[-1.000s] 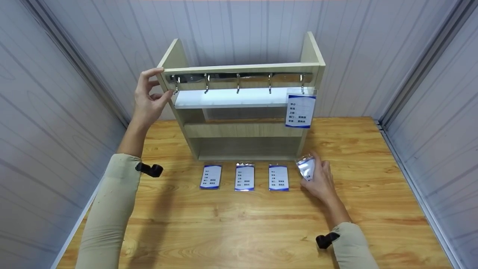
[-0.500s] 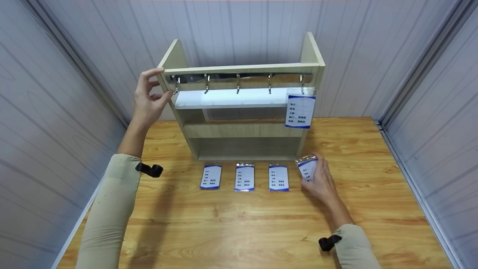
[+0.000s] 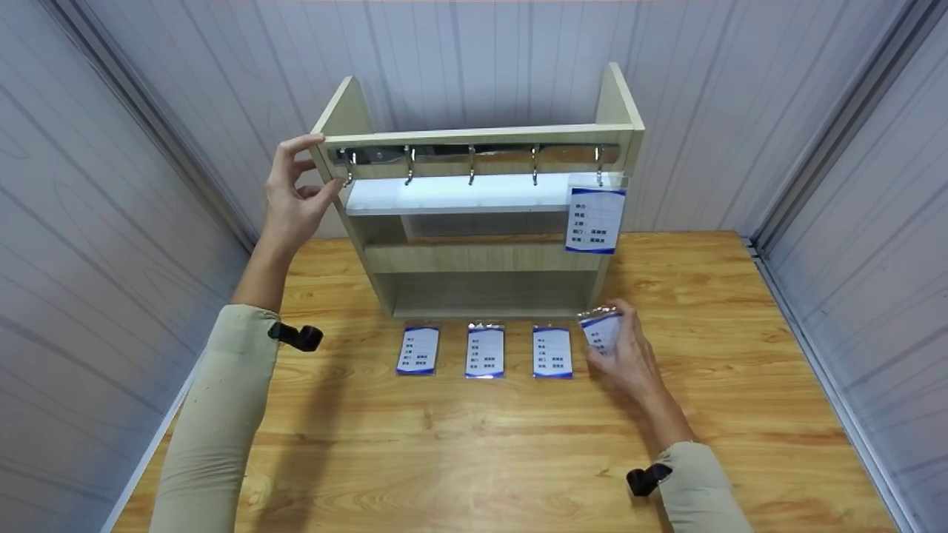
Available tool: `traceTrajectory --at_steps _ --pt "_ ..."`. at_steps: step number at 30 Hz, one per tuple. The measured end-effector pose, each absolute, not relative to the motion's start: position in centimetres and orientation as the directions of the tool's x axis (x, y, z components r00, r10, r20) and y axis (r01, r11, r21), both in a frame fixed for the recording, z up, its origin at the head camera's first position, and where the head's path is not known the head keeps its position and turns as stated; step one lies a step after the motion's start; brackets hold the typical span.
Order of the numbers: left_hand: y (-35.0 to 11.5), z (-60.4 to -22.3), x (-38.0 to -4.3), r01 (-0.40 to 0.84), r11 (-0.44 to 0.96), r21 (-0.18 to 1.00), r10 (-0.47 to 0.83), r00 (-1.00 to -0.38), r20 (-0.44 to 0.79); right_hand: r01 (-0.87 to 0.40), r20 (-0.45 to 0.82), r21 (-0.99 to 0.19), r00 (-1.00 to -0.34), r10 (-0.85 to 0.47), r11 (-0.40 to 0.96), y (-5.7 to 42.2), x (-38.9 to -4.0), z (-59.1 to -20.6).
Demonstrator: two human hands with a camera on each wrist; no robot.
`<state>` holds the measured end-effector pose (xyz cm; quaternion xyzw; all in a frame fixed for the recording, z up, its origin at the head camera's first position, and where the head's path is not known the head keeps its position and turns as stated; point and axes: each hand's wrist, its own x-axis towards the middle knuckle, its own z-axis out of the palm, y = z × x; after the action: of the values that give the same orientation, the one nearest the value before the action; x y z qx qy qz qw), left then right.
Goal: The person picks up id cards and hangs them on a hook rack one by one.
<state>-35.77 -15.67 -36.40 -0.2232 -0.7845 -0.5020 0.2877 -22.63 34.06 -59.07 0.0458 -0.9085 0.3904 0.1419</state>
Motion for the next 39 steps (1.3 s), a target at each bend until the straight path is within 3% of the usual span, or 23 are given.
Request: traceTrajectory --at_steps 22,39 --pt "-15.7 -36.3 -35.7 0.628 0.397 0.669 0.066 -0.747 0.661 -0.453 0.589 -0.679 -0.806 0.06 0.578 32.1 -23.0 -58.5" --pt "-15.6 -36.3 -35.7 0.622 0.387 0.681 0.054 -0.753 0.656 -0.474 0.626 -0.706 -0.765 0.151 0.525 29.9 -23.4 -55.8"
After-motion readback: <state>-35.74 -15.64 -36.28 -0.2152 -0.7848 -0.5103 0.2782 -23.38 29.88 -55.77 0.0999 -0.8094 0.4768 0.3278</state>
